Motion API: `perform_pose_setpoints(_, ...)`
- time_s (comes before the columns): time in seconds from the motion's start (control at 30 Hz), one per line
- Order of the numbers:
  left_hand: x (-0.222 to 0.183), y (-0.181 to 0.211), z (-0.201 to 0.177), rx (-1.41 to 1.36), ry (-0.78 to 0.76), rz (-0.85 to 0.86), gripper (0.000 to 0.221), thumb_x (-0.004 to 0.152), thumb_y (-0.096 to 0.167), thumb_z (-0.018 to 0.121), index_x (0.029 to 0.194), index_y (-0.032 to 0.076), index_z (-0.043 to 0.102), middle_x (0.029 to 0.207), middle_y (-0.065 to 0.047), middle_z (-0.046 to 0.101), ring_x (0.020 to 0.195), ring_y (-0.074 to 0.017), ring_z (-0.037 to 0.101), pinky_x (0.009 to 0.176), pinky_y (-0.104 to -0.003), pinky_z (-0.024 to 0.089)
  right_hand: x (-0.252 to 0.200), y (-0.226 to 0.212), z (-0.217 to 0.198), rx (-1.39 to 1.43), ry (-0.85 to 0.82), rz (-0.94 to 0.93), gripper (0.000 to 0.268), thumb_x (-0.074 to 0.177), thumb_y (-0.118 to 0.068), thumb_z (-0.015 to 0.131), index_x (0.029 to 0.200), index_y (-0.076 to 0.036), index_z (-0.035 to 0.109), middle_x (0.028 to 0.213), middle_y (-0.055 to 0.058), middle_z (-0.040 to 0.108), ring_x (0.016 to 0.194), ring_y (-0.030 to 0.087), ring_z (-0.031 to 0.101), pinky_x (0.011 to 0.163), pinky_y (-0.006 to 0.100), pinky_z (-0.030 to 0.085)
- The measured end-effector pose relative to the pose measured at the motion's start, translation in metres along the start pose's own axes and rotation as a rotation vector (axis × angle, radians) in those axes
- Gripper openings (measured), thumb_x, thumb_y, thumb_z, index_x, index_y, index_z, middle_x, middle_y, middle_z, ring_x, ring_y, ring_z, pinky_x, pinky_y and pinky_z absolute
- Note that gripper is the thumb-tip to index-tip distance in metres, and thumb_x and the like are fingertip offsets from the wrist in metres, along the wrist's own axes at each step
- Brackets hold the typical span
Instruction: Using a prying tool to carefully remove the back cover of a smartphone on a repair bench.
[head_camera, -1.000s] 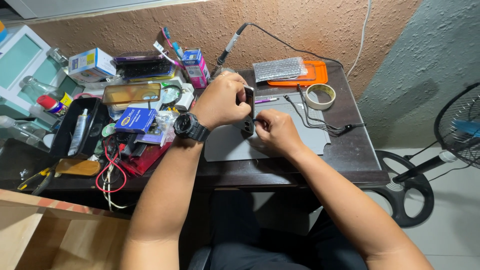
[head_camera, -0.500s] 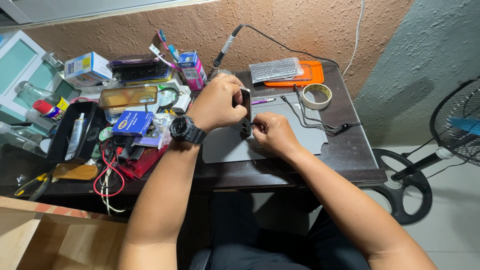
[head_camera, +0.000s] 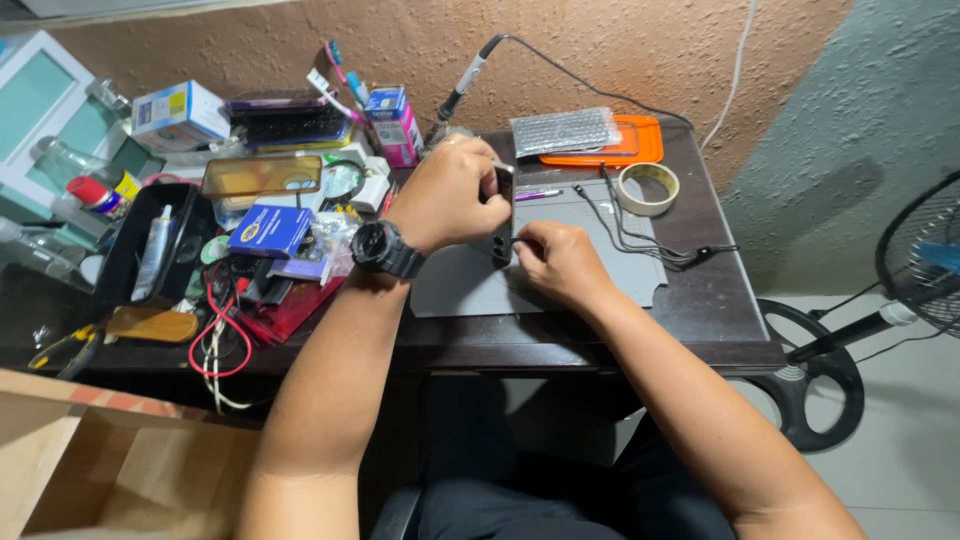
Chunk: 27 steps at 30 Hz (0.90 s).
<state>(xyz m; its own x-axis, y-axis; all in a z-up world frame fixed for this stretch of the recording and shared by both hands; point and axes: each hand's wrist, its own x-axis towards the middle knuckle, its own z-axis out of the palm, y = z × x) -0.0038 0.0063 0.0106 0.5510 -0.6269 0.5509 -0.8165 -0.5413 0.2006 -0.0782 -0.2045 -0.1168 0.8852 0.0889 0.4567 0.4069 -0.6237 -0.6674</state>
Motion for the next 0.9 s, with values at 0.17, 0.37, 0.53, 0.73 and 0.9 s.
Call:
perform_pose_setpoints(0.17,-0.001,-0.003,0.012,0.046,0.033,-0.042,0.022,0.081,0.031,0.081,0.067,0.013,0.077,0.100,-0.010,0.084,0.103,-0.0347,0.078,0.092,-0.045,0.063,0.001,-0.006,-0.005,-0.130,-0.078,0.009,0.021,0.107,-0.022,0.070,0.096,-0.006,0.077,0.079,0.023,0.074,0.084,0.050,0.078,0.072,0.055,0.061)
perform_pose_setpoints(0.37,-0.001,-0.007,0.017,0.051,0.041,-0.031,0.028,0.085,0.034,0.079,0.066,0.013,0.075,0.100,-0.010,0.082,0.102,-0.0359,0.077,0.090,-0.046,0.064,0.006,-0.011,-0.006,-0.252,-0.096,-0.029,0.020,0.106,-0.022,0.068,0.089,-0.012,0.070,0.073,0.014,0.068,0.079,0.044,0.077,0.070,0.049,0.061)
perform_pose_setpoints(0.53,0.001,-0.008,0.019,0.039,0.060,-0.013,0.029,0.086,0.033,0.079,0.066,0.012,0.074,0.099,-0.012,0.081,0.103,-0.0384,0.076,0.090,-0.049,0.063,0.006,-0.006,-0.003,-0.257,-0.106,-0.031,0.019,0.105,-0.022,0.070,0.089,-0.012,0.070,0.075,0.014,0.069,0.083,0.045,0.079,0.072,0.051,0.061)
perform_pose_setpoints(0.73,0.000,-0.004,0.018,0.041,0.064,-0.016,0.028,0.084,0.034,0.079,0.066,0.013,0.074,0.098,-0.011,0.080,0.104,-0.0365,0.075,0.093,-0.048,0.063,0.003,-0.009,-0.004,-0.219,-0.134,0.010,0.019,0.104,-0.021,0.065,0.089,-0.011,0.068,0.077,0.018,0.068,0.086,0.049,0.077,0.075,0.054,0.062)
perform_pose_setpoints(0.9,-0.001,0.000,0.017,0.038,0.130,0.038,0.028,0.081,0.021,0.069,0.060,0.007,0.057,0.078,-0.008,0.065,0.083,-0.0336,0.060,0.078,-0.048,0.052,0.001,0.000,0.001,-0.268,-0.125,-0.049,0.025,0.107,-0.023,0.060,0.087,-0.010,0.052,0.081,0.014,0.066,0.076,0.046,0.061,0.071,0.057,0.045)
